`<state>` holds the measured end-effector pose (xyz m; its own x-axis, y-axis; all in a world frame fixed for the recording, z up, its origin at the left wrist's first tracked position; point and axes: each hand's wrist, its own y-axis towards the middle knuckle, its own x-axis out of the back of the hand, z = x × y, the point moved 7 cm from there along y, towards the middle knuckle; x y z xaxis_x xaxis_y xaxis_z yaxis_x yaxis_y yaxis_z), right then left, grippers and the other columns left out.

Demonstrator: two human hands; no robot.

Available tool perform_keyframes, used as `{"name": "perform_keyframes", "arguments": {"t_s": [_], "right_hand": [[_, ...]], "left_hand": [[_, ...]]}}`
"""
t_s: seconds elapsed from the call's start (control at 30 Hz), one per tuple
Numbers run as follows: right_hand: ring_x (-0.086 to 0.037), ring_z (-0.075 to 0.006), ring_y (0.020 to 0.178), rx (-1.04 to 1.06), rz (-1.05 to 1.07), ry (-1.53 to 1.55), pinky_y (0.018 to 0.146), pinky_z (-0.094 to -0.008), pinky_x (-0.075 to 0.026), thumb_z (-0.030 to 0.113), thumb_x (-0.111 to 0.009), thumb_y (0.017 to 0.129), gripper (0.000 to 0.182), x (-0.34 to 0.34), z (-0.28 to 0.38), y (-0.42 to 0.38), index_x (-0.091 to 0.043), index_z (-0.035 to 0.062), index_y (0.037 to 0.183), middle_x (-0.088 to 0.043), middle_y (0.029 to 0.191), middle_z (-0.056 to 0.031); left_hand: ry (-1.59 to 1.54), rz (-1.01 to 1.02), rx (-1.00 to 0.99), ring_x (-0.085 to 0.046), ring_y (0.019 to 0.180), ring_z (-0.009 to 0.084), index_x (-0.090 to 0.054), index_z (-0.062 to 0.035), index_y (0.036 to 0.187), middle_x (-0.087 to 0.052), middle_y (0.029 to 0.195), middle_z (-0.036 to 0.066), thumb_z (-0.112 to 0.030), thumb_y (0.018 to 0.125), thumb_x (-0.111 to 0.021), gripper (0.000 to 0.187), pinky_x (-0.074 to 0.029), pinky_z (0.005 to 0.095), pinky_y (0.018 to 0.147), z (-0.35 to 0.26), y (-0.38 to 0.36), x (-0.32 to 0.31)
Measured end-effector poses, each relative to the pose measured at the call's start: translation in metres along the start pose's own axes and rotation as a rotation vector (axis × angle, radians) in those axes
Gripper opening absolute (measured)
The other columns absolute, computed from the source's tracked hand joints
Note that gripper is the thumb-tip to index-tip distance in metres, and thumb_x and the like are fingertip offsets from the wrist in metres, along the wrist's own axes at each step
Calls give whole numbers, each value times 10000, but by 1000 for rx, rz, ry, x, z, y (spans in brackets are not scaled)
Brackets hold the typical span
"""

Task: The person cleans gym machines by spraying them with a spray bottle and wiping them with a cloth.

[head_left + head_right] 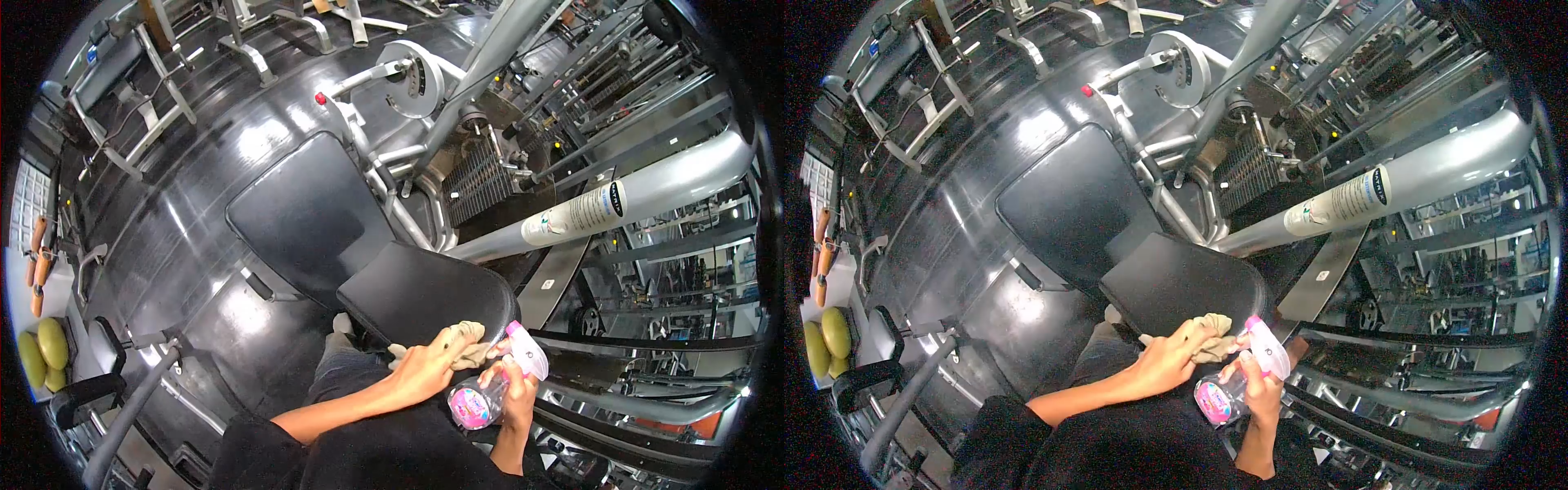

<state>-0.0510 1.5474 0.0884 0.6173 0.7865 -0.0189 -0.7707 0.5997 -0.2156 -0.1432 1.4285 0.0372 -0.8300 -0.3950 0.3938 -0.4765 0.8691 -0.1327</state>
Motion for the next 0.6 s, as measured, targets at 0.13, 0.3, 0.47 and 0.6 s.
{"name": "perform_keyframes", "arguments": {"t_s": [0.13, 0.3, 0.47, 0.6], "right_hand": [[-615, -224, 548, -39, 28, -21, 526, -325, -531, 47, -561, 902, 256, -2, 9, -4, -497, -67, 1122, -604, 909, -173], [-614, -166, 527, -46, 100, -300, 498, -270, -509, 15, -588, 885, 194, -8, 24, -10, -549, -71, 1055, -638, 816, -133], [-640, -171, 618, -135, 194, -436, 485, -274, -535, 16, -562, 887, 257, -15, 10, -21, -555, -95, 1119, -623, 864, -124], [-629, -135, 519, -106, 142, -563, 500, -269, -508, 31, -607, 867, 93, -29, 14, -24, -601, -29, 937, -644, 703, -91]], "left_hand": [[72, -212, 7, -618, 913, 433, -467, -130, 1282, -538, 1206, 190, 9, 747, -573, 562, -556, 474, 738, 72, 4, 3], [52, -347, 211, -586, 1016, 440, -466, -62, 1260, -568, 1192, 210, -39, 837, -548, 431, -507, 451, 855, 192, 18, 26], [-354, -363, 177, -515, 1223, 362, -412, -3, 1342, -538, 1299, 242, -174, 932, -508, 455, -410, 388, 1008, 246, 66, 16], [-363, -346, 131, -480, 1272, 328, -307, 40, 1400, -518, 1339, 217, -140, 956, -432, 496, -372, 366, 1049, 243, 93, 15]]}}
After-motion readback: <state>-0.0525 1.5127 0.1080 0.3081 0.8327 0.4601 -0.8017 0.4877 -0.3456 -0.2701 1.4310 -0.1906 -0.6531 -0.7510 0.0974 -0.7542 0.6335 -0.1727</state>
